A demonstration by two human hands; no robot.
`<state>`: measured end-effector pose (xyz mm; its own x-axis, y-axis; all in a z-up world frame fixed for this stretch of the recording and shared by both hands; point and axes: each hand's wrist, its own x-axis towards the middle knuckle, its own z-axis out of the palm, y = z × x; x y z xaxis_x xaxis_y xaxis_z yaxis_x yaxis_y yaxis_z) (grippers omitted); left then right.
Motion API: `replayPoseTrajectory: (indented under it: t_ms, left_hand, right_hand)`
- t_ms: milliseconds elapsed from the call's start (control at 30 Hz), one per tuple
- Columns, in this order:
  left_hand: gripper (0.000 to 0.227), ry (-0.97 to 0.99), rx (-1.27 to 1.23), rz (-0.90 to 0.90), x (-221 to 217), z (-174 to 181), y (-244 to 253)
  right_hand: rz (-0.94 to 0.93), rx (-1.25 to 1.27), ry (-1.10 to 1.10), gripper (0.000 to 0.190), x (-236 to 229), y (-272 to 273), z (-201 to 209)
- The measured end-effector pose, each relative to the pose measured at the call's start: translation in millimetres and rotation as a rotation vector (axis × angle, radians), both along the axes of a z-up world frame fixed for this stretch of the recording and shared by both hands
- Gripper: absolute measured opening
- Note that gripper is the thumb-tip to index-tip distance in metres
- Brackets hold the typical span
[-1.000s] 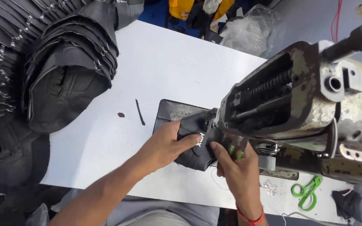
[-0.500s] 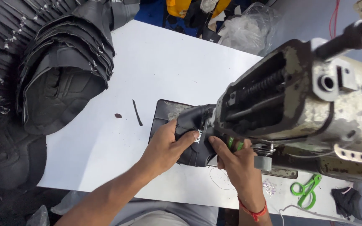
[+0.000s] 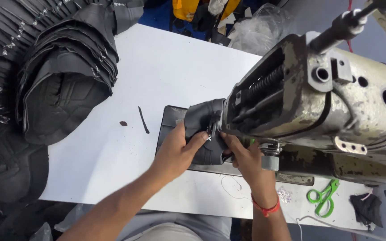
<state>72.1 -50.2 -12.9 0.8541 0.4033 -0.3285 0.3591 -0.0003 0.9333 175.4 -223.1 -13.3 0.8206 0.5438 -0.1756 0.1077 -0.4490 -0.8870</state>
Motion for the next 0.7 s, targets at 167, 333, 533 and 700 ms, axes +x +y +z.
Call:
replayPoseTrajectory:
  t_ms: [167, 333, 533, 700]
  left_hand:
    - [0.043, -0.197, -0.67, -0.009, -1.0, -1.0, 11.2]
    - [0.047, -0.192, -0.65, -0.023, -3.7, -8.3, 10.6]
    - [0.054, -0.149, -0.334, -0.076, -5.6, 3.1, 12.2]
    - [0.06, -0.16, -0.188, -0.126, -3.6, 1.9, 15.9]
  right_hand:
    - [-0.236, -0.056, -0.103, 0.02, -36.9, -6.1, 20.1]
    - [0.038, -0.006, -0.562, 0.039, -57.7, -16.0, 14.3]
    - [0.083, 0.049, -0.664, 0.042, -76.5, -10.8, -4.6]
    - [-0.049, 0.028, -0.615, 0.044, -87.3, -9.0, -18.6]
